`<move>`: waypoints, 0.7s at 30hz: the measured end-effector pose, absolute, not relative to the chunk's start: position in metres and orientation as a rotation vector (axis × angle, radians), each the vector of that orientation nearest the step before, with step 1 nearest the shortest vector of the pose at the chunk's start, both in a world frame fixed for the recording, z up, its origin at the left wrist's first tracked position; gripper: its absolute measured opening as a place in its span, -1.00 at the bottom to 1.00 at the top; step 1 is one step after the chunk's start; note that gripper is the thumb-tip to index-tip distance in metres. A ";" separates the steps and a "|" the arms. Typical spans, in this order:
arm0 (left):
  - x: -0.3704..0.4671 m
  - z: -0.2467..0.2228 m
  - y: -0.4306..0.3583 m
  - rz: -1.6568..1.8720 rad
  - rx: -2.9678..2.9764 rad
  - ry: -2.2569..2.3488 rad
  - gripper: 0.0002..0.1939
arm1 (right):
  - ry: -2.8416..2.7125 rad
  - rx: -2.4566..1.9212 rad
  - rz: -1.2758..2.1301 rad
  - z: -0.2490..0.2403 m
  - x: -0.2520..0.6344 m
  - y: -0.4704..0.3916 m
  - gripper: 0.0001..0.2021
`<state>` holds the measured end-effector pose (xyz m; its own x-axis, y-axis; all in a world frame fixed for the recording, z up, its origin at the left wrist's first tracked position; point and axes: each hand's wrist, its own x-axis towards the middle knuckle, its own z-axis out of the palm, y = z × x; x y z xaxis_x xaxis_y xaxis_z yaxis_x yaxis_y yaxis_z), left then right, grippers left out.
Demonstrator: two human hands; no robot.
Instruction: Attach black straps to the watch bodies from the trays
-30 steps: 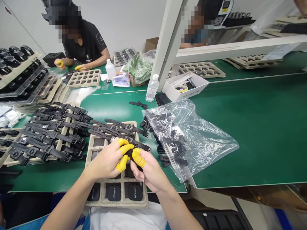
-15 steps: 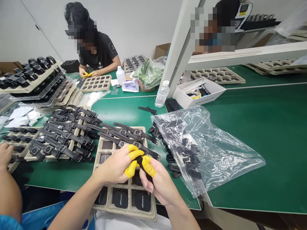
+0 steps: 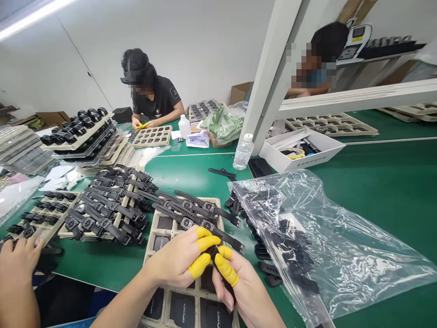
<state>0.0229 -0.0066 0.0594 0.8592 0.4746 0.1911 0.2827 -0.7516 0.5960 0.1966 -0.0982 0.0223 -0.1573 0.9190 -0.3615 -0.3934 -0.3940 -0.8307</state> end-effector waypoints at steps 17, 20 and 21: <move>0.031 0.062 -0.013 0.286 2.583 0.709 -0.64 | -0.551 -1.090 1.798 0.032 0.200 -0.097 -0.36; 0.030 0.059 -0.013 0.261 2.592 0.719 -0.66 | -0.581 -1.121 1.799 0.031 0.198 -0.097 -0.35; 0.030 0.058 -0.013 0.287 2.566 0.702 -0.65 | -0.595 -1.130 1.789 0.031 0.198 -0.097 -0.36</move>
